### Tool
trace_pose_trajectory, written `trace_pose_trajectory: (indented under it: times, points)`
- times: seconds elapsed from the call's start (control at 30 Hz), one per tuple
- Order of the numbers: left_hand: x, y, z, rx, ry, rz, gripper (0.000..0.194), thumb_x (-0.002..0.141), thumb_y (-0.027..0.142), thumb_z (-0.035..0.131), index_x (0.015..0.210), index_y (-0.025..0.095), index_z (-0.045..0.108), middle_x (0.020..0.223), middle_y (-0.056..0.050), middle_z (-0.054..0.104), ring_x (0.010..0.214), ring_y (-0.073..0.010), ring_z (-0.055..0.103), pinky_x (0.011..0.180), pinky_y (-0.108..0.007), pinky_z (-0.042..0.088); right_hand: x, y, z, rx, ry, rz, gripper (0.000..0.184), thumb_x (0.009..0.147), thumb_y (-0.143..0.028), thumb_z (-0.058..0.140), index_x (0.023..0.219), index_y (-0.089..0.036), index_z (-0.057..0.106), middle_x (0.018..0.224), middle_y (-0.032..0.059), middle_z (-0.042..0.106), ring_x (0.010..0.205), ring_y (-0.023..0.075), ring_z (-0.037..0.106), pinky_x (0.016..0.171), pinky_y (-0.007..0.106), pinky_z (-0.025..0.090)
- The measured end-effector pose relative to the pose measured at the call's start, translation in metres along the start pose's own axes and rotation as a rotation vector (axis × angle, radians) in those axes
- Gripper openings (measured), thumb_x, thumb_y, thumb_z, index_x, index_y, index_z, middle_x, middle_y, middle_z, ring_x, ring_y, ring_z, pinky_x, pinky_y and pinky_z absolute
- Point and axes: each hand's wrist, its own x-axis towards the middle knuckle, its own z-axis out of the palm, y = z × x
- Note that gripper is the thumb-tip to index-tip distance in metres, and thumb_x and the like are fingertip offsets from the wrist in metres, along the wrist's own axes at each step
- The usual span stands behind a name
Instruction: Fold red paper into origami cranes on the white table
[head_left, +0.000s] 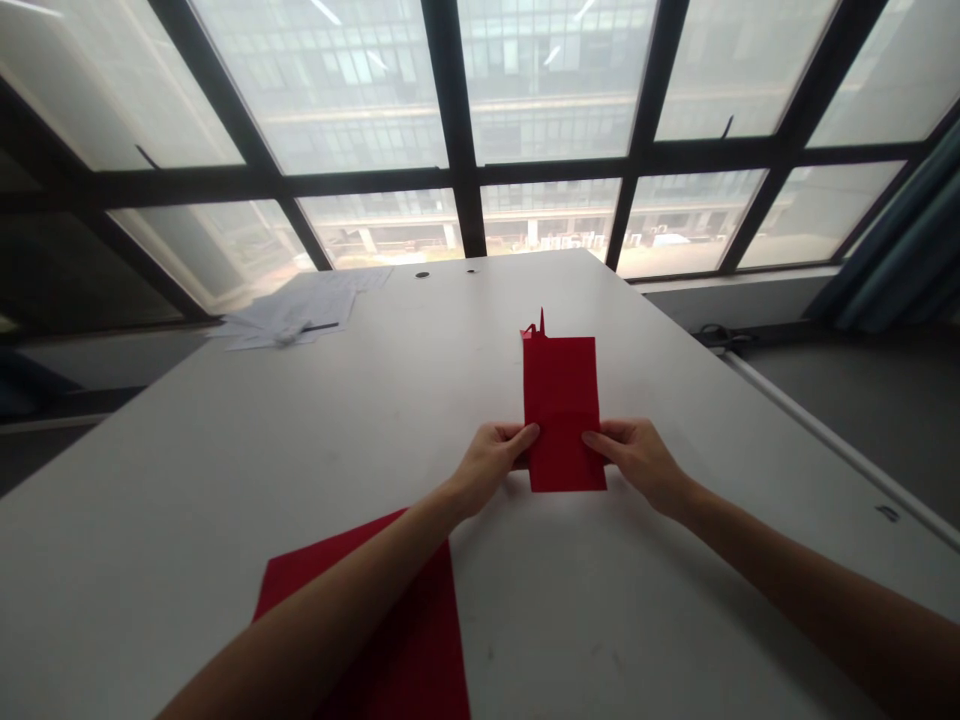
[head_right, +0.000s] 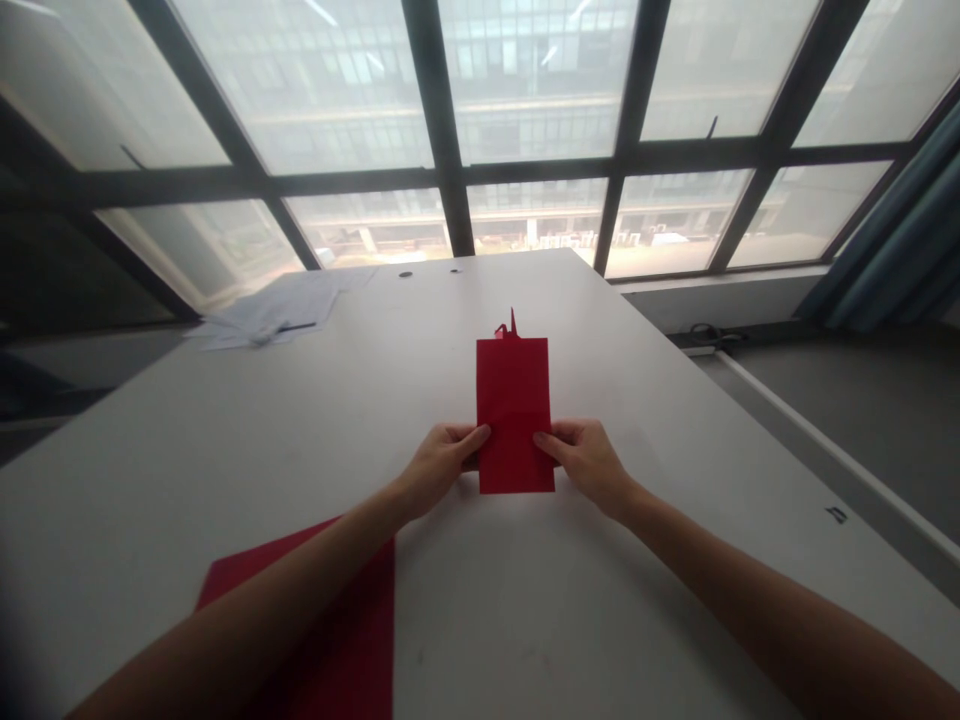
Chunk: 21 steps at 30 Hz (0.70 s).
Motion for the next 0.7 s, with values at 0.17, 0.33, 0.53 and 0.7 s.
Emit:
trace_pose_trajectory:
  times: [0.17, 0.33, 0.53, 0.7]
  points:
    - [0.0, -0.001, -0.001, 0.069, -0.024, -0.036, 0.043, 0.084, 0.052, 0.071, 0.096, 0.011, 0.076, 0.098, -0.014, 0.076, 0.088, -0.0244, 0.072, 0.086, -0.039, 0.057, 0.002, 0.0, -0.002, 0.014, 0.029, 0.017, 0.046, 0.073, -0.051, 0.08, 0.1, -0.015, 0.077, 0.098, 0.0113, 0.077, 0.089, 0.0296, 0.072, 0.079, 0.044, 0.062]
    - [-0.002, 0.002, 0.0, 0.095, -0.038, -0.064, 0.043, 0.08, 0.053, 0.073, 0.092, 0.012, 0.077, 0.092, -0.012, 0.076, 0.086, -0.024, 0.071, 0.084, -0.037, 0.056, 0.003, 0.002, -0.004, 0.031, 0.064, 0.016, 0.041, 0.074, -0.049, 0.08, 0.098, -0.015, 0.077, 0.096, 0.0102, 0.077, 0.087, 0.0289, 0.072, 0.079, 0.043, 0.062]
    - [-0.001, 0.0, -0.002, 0.189, -0.035, -0.073, 0.04, 0.08, 0.052, 0.073, 0.087, 0.012, 0.077, 0.087, -0.01, 0.075, 0.074, -0.0177, 0.068, 0.072, -0.029, 0.055, 0.009, 0.01, -0.009, 0.042, 0.101, -0.017, 0.042, 0.074, -0.05, 0.08, 0.097, -0.015, 0.077, 0.095, 0.0098, 0.077, 0.086, 0.0294, 0.072, 0.079, 0.044, 0.062]
    - [-0.001, -0.001, -0.003, 0.203, -0.055, -0.082, 0.041, 0.081, 0.051, 0.073, 0.092, 0.011, 0.077, 0.093, -0.013, 0.076, 0.083, -0.0205, 0.071, 0.08, -0.032, 0.057, 0.012, 0.014, -0.012, 0.049, 0.153, -0.028, 0.04, 0.074, -0.048, 0.08, 0.096, -0.015, 0.077, 0.094, 0.0099, 0.077, 0.084, 0.0291, 0.073, 0.077, 0.044, 0.062]
